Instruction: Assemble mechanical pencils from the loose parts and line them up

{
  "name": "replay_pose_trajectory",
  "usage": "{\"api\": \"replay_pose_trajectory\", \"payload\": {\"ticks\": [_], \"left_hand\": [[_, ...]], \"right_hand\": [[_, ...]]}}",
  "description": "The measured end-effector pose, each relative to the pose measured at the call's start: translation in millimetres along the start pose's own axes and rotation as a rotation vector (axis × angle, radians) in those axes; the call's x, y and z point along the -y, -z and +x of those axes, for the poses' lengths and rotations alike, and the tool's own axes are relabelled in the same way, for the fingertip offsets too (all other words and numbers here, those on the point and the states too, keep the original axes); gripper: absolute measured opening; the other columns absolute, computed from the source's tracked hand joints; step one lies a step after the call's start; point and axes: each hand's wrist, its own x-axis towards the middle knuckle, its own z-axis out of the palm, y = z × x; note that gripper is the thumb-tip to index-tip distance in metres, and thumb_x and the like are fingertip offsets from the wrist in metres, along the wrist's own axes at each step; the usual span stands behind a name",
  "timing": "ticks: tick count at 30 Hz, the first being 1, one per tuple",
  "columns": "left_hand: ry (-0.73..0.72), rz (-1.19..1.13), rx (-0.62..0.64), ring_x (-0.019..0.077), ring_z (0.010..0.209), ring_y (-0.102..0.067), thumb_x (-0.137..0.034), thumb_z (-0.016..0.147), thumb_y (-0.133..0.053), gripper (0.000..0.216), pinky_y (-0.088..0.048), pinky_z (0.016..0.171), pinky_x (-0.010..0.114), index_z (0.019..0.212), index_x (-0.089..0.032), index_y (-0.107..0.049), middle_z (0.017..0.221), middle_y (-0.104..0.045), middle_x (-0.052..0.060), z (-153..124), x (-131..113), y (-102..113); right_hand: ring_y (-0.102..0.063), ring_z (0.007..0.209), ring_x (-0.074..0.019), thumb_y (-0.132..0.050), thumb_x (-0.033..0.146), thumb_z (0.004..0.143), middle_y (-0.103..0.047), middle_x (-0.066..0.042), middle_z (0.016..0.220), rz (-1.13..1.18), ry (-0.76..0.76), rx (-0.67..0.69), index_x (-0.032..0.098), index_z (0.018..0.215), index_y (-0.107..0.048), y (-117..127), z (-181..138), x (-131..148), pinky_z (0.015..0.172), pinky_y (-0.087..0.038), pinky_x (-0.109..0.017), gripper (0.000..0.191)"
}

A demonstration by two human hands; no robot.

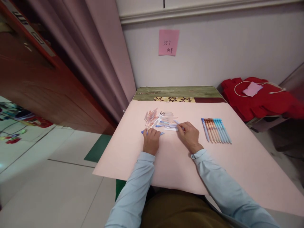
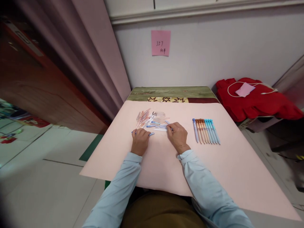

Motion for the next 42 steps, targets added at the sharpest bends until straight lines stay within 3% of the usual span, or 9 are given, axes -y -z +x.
{"api": "replay_pose_trajectory", "payload": {"ticks": [4, 9, 12, 15, 22, 26, 30, 37, 42], "left_hand": [[0.087, -0.109, -0.144, 0.0254, 0.102, -0.061, -0.017, 0.093, -0.049, 0.017, -0.039, 0.099, 0.046, 0.097, -0.021, -0.064, 0.094, -0.068, 0.010, -1.0, 3.0, 3.6], [0.454, -0.488, -0.474, 0.0174, 0.081, -0.065, -0.032, 0.098, -0.043, 0.023, -0.051, 0.076, 0.033, 0.112, -0.019, -0.055, 0.097, -0.069, 0.009, -10.9, 6.4, 12.3], [0.592, -0.666, -0.637, 0.0113, 0.061, -0.060, -0.037, 0.098, -0.043, 0.024, -0.050, 0.061, 0.026, 0.113, -0.018, -0.048, 0.089, -0.068, 0.005, -15.3, 5.7, 17.4], [0.615, -0.705, -0.686, 0.0088, 0.053, -0.054, -0.038, 0.095, -0.050, 0.025, -0.048, 0.055, 0.023, 0.110, -0.018, -0.046, 0.084, -0.067, 0.004, -15.5, 5.9, 18.7], [0.575, -0.619, -0.542, 0.0116, 0.065, -0.064, -0.035, 0.093, -0.053, 0.029, -0.054, 0.064, 0.025, 0.116, -0.017, -0.056, 0.091, -0.068, 0.006, -16.4, 13.3, 8.6], [0.286, -0.462, -0.301, 0.0168, 0.083, -0.069, -0.028, 0.092, -0.055, 0.021, -0.056, 0.079, 0.029, 0.109, -0.020, -0.066, 0.096, -0.073, 0.007, -16.8, 10.0, 8.7], [0.061, -0.408, -0.140, 0.0192, 0.098, -0.070, -0.025, 0.093, -0.053, 0.023, -0.056, 0.087, 0.031, 0.110, -0.023, -0.068, 0.104, -0.074, 0.007, -15.4, 3.6, 9.9], [-0.003, -0.323, -0.140, 0.0181, 0.097, -0.071, -0.020, 0.092, -0.055, 0.022, -0.057, 0.086, 0.030, 0.111, -0.021, -0.067, 0.103, -0.075, 0.006, -15.7, 2.5, 8.0], [0.016, -0.339, -0.154, 0.0172, 0.091, -0.071, -0.021, 0.091, -0.059, 0.023, -0.058, 0.082, 0.029, 0.113, -0.021, -0.065, 0.102, -0.075, 0.006, -16.9, 3.1, 5.9]], "right_hand": [[-0.063, 0.081, -0.0161, -0.056, 0.031, 0.091, -0.071, -0.003, 0.090, 0.048, 0.062, 0.069, 0.024, 0.088, -0.075, 0.5, -1.1, -2.1, 0.067, -0.039, -0.027, 0.021], [-0.065, 0.079, -0.0147, -0.064, 0.031, 0.085, -0.072, 0.000, 0.089, 0.081, 0.227, 0.324, 0.027, 0.086, -0.076, -0.5, -1.3, -9.3, 0.069, -0.042, -0.026, 0.012], [-0.066, 0.079, -0.0157, -0.067, 0.032, 0.084, -0.073, 0.000, 0.091, 0.021, 0.228, 0.374, 0.028, 0.089, -0.075, -2.0, -1.6, -12.3, 0.066, -0.041, -0.026, 0.011], [-0.066, 0.080, -0.0163, -0.065, 0.031, 0.086, -0.073, 0.000, 0.092, 0.012, 0.226, 0.373, 0.027, 0.087, -0.075, -3.2, -2.5, -12.7, 0.067, -0.041, -0.026, 0.011], [-0.063, 0.076, -0.0170, -0.059, 0.030, 0.086, -0.072, -0.002, 0.086, 0.085, 0.185, 0.317, 0.024, 0.082, -0.072, -0.7, -3.2, -5.2, 0.068, -0.042, -0.027, 0.015], [-0.058, 0.066, -0.0164, -0.058, 0.037, 0.086, -0.068, -0.002, 0.074, 0.340, 0.001, 0.223, 0.022, 0.083, -0.070, -2.1, -4.6, 3.5, 0.062, -0.042, -0.027, 0.020], [-0.053, 0.057, -0.0142, -0.059, 0.043, 0.085, -0.064, -0.001, 0.069, 0.787, -0.237, 0.291, 0.018, 0.104, -0.069, -9.0, -9.5, 12.7, 0.052, -0.040, -0.025, 0.033], [-0.061, 0.064, -0.0129, -0.072, 0.043, 0.079, -0.069, -0.003, 0.082, 1.177, -0.397, 0.416, 0.020, 0.096, -0.064, -14.7, -15.9, 23.8, 0.057, -0.045, -0.024, 0.030], [-0.064, 0.070, -0.0144, -0.075, 0.046, 0.077, -0.072, -0.005, 0.088, 1.228, -0.437, 0.430, 0.020, 0.095, -0.064, -11.4, -15.2, 27.9, 0.058, -0.045, -0.024, 0.033]]}}
